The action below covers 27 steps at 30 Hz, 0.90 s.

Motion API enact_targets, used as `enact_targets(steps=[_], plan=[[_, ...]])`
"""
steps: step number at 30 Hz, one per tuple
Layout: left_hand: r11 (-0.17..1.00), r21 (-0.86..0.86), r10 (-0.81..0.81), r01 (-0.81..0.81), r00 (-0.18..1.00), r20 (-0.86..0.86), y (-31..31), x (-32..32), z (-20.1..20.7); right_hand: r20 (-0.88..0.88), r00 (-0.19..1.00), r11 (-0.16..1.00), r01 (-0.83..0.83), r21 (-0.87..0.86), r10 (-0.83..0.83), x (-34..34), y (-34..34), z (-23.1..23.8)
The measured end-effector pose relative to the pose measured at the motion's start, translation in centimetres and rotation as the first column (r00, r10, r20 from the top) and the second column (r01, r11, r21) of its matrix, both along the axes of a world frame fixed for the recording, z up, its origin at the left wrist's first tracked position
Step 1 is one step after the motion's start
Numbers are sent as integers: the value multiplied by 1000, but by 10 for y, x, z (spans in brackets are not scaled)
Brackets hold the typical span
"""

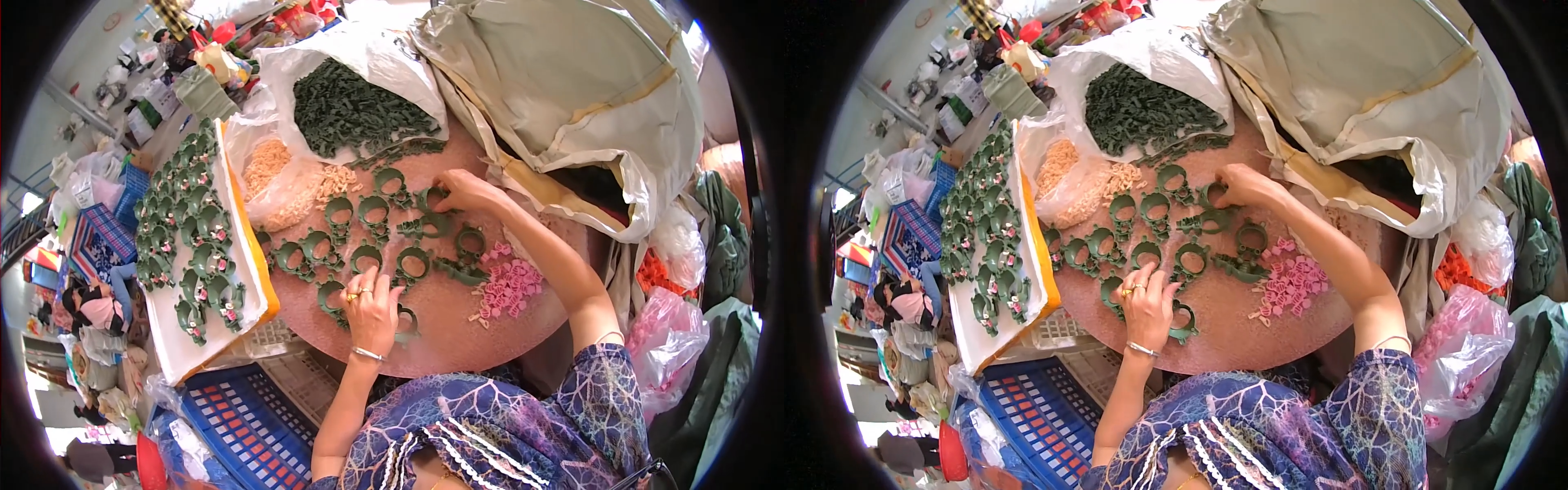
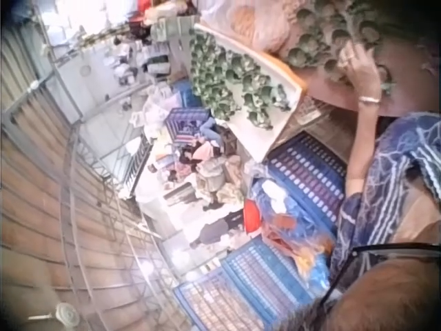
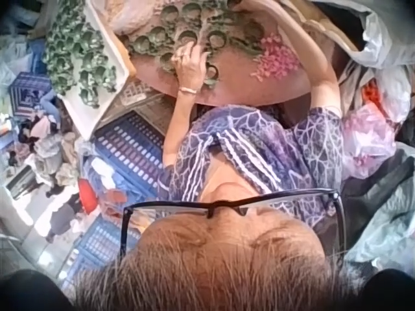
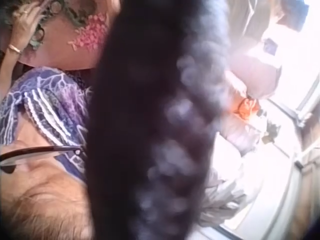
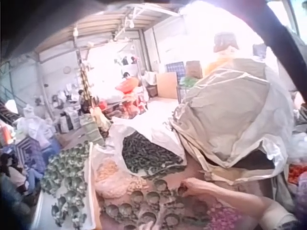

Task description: Assembling small plastic toy components by inserting pink decorative pieces into green ring-shaped frames.

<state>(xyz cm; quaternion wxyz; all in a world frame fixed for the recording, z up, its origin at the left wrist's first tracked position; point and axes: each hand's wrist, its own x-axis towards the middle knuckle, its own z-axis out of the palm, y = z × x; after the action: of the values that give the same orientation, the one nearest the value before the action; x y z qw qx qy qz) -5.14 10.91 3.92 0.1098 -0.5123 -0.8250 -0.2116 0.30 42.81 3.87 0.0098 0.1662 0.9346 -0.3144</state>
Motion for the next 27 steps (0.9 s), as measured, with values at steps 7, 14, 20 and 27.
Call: enact_targets(steps=[7,14,20,27], plan=[[996,-2,-86,86,995,47,-10,16,-1,15,999,997,30,75,-31,7,-2,5],[963,7,-271,271,962,42,23,35,9,-312,950,748,188,636,26,0,-24,-7],[892,-65,-451,446,888,-92,51,46,9,-132,969,832,247,496,-208,19,-61,26],[815,0,-579,579,814,45,52,28,-1,250,968,968,-49,248,-15,63,-54,38]])
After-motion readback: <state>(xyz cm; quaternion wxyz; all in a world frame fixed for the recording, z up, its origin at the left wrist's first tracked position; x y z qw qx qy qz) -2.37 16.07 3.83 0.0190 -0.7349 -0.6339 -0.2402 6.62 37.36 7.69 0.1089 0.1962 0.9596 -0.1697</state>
